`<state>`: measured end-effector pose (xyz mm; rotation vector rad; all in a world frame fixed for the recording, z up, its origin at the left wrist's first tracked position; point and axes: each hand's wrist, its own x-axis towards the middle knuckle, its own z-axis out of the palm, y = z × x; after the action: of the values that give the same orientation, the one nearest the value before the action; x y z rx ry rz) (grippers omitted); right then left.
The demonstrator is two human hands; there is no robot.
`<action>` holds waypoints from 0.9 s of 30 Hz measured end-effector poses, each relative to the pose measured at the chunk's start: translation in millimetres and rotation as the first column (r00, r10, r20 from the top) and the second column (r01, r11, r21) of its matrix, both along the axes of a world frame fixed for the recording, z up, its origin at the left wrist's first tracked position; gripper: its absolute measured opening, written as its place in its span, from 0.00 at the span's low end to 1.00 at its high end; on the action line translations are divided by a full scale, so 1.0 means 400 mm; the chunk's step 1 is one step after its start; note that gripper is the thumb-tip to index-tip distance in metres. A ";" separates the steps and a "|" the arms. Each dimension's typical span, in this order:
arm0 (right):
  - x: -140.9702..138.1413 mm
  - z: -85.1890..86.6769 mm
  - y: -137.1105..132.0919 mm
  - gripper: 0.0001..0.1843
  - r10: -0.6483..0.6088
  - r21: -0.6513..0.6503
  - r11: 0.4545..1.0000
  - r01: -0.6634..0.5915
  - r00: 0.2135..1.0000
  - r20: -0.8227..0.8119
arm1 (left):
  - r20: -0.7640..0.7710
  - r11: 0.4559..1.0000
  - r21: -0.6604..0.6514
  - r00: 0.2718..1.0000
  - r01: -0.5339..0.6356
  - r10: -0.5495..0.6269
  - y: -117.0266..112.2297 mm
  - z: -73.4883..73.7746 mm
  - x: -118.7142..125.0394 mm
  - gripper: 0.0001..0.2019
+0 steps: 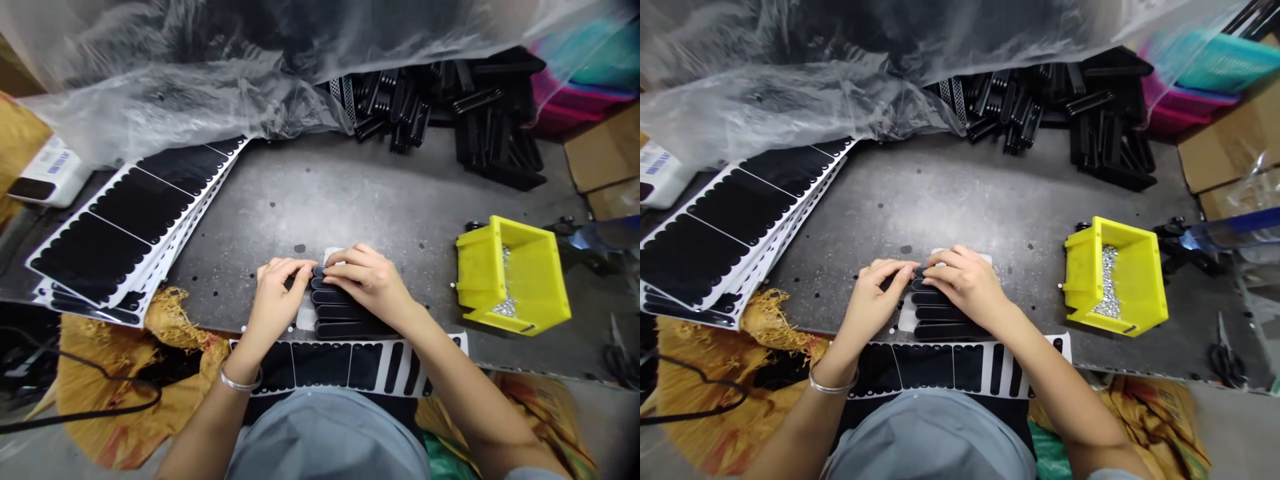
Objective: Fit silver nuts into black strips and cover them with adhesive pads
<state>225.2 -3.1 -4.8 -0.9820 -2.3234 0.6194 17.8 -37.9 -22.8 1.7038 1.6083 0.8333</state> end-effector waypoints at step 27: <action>0.202 -0.004 -0.050 0.08 -0.394 -0.056 0.918 0.392 0.918 -0.032 | -0.063 0.999 -0.040 0.997 -0.036 0.034 0.023 0.012 -0.004 0.13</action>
<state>305.9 -23.1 -6.5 -1.3972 -1.9965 0.5247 16.2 -28.8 -18.1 1.6924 1.6896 0.7660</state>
